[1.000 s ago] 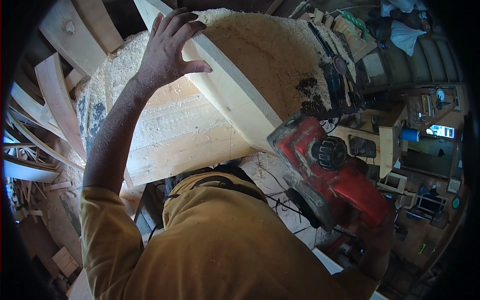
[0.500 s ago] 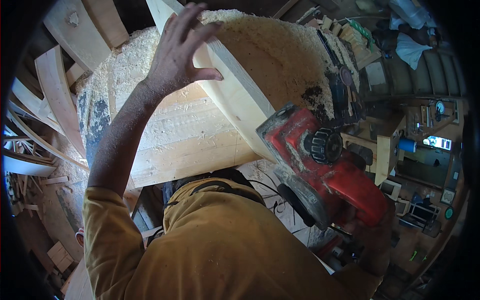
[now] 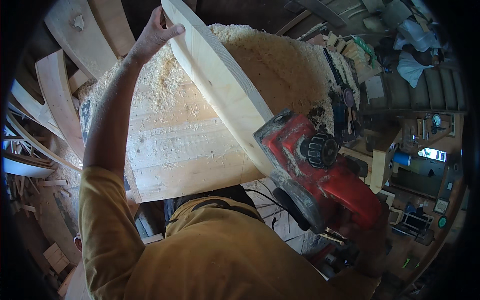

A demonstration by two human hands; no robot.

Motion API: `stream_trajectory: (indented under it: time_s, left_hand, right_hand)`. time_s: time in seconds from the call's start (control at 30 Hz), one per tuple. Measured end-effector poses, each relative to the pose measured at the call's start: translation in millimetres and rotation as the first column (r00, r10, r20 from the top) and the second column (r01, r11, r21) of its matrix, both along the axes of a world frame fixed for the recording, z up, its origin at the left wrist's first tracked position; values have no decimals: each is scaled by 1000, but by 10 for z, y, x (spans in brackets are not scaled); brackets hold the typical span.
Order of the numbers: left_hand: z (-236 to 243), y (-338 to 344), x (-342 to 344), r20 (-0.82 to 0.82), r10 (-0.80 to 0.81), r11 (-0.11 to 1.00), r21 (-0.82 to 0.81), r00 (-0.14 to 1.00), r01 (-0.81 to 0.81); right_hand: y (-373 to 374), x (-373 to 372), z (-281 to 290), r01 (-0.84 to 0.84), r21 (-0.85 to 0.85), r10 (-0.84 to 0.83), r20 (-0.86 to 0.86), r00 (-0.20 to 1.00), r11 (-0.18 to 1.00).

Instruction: Checking the fit of wooden cabinet panels, using an electric planer on a board, and sharpening or grinding a tool component with an angle grinder.

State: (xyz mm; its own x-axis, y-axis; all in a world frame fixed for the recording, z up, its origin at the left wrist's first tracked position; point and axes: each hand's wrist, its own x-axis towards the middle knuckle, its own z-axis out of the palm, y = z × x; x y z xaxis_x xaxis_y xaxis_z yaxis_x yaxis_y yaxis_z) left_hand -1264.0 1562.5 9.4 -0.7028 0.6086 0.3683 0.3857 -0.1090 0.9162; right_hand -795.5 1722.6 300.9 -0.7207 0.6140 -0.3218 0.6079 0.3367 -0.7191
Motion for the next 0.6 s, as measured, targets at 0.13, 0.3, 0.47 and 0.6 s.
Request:
stream_trajectory:
  time_s: [0.13,0.3,0.47,0.6]
  left_hand:
    - [75,14,64,20,13,1000,-8,1000,-13]
    - [112,11,84,53,59,998,9,997,-60]
    - [217,19,166,25,65,998,10,998,-66]
    - [231,29,126,51,56,998,5,997,-56]
  right_hand:
    - [35,-207,0,-28,-57,32,53,998,998]
    - [-82,-528,-34,-19,-19,19,32,999,1000]
    - [-200,-942,-43,-61,9,61,-10,998,998]
    - [-273,-1267,-38,7,-113,-10,-23,1000,994]
